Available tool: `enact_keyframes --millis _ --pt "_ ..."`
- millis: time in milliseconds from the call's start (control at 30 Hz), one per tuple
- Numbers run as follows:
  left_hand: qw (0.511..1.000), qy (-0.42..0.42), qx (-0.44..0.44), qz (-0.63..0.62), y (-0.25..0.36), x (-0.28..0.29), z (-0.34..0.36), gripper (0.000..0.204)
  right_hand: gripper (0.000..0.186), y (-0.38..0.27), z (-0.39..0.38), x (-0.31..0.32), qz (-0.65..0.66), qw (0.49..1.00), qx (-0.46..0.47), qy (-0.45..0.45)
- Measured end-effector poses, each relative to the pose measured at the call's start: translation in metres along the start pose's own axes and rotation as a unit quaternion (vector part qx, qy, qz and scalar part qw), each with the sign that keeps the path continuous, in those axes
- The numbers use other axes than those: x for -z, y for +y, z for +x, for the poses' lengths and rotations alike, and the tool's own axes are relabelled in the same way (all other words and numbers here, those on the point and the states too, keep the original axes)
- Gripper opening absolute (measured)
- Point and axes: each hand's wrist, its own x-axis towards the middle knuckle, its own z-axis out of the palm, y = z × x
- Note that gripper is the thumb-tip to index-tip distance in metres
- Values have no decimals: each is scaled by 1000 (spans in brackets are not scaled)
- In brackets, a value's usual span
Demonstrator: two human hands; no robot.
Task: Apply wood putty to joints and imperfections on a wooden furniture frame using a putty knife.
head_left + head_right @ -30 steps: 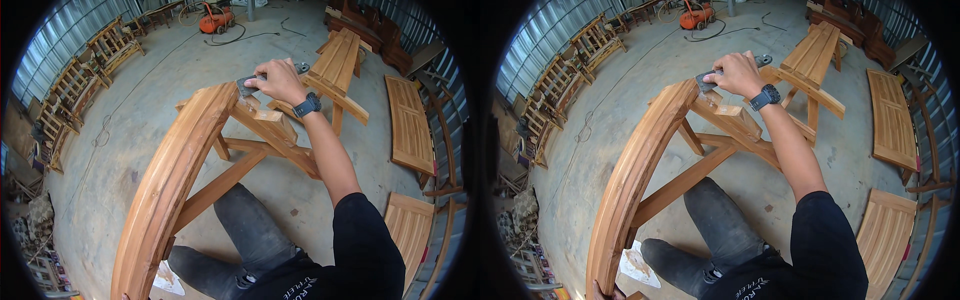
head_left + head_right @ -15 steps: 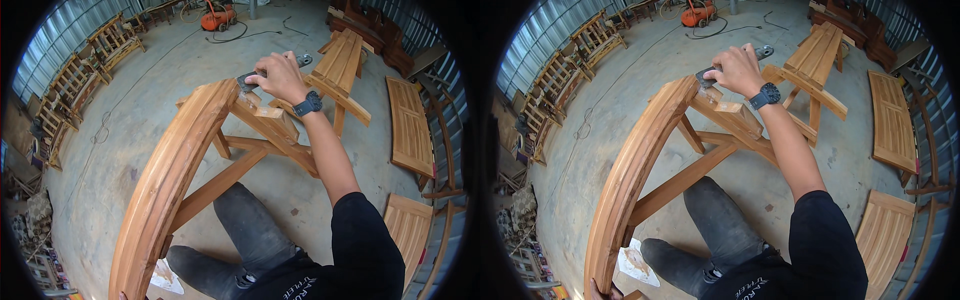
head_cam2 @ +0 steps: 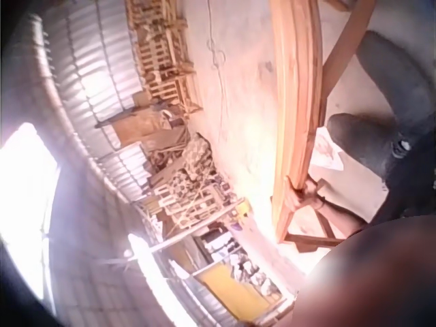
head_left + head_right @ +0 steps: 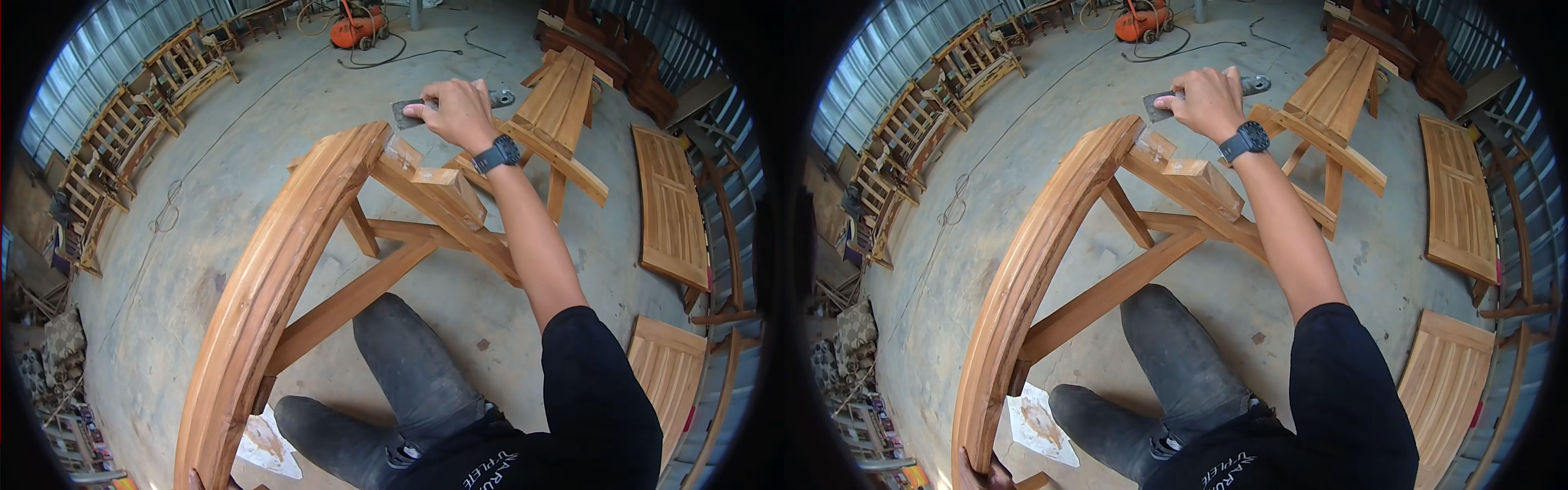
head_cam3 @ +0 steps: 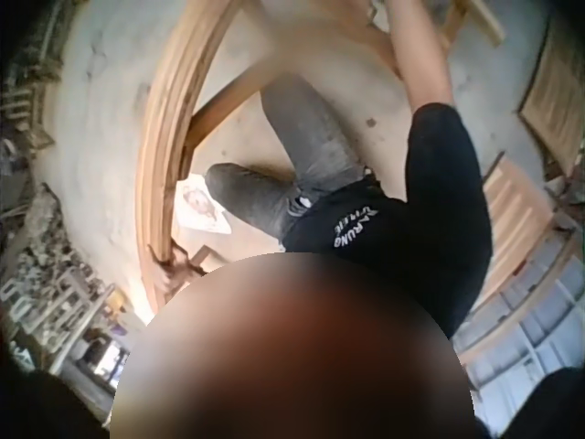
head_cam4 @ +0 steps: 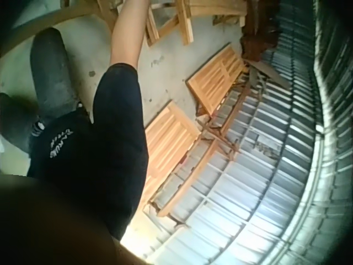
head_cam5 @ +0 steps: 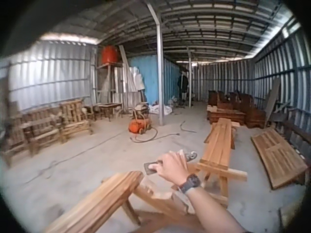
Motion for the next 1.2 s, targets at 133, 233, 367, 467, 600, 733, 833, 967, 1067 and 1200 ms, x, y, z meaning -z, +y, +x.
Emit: enact_keyframes --millis 133,233,367,467,600,733,833,967,1067,1200 --pt "999 19 1 -28 5 -1 7 52 38 -10 2 4 48 999 6 -12" --pt "1000 21 2 -23 6 -1 4 51 39 -8 9 2 39 999 19 -19" --pt "1000 -17 15 -13 2 -4 -5 51 40 24 -5 15 -23 998 -66 -3" --pt "1000 14 14 -22 5 1 5 52 43 -21 -48 46 160 971 -166 56" --pt "990 -113 88 -9 -5 10 -13 44 50 -83 -143 83 472 869 -142 -35" --pt "992 -91 80 -44 -1 -7 -8 44 55 -130 -221 31 651 646 -164 -365" --pt "990 -99 90 -36 -1 -4 -12 43 59 -170 -252 -15 534 790 -103 -283" --pt "990 -108 90 -21 -2 5 -15 43 61 -195 -254 -27 471 841 -82 -255" --pt "989 -114 90 -14 -1 7 -15 44 62 -208 -252 -26 469 859 -14 -204" --pt "990 -113 85 -26 1 7 -11 43 63 -233 -253 -27 464 869 -8 -170"
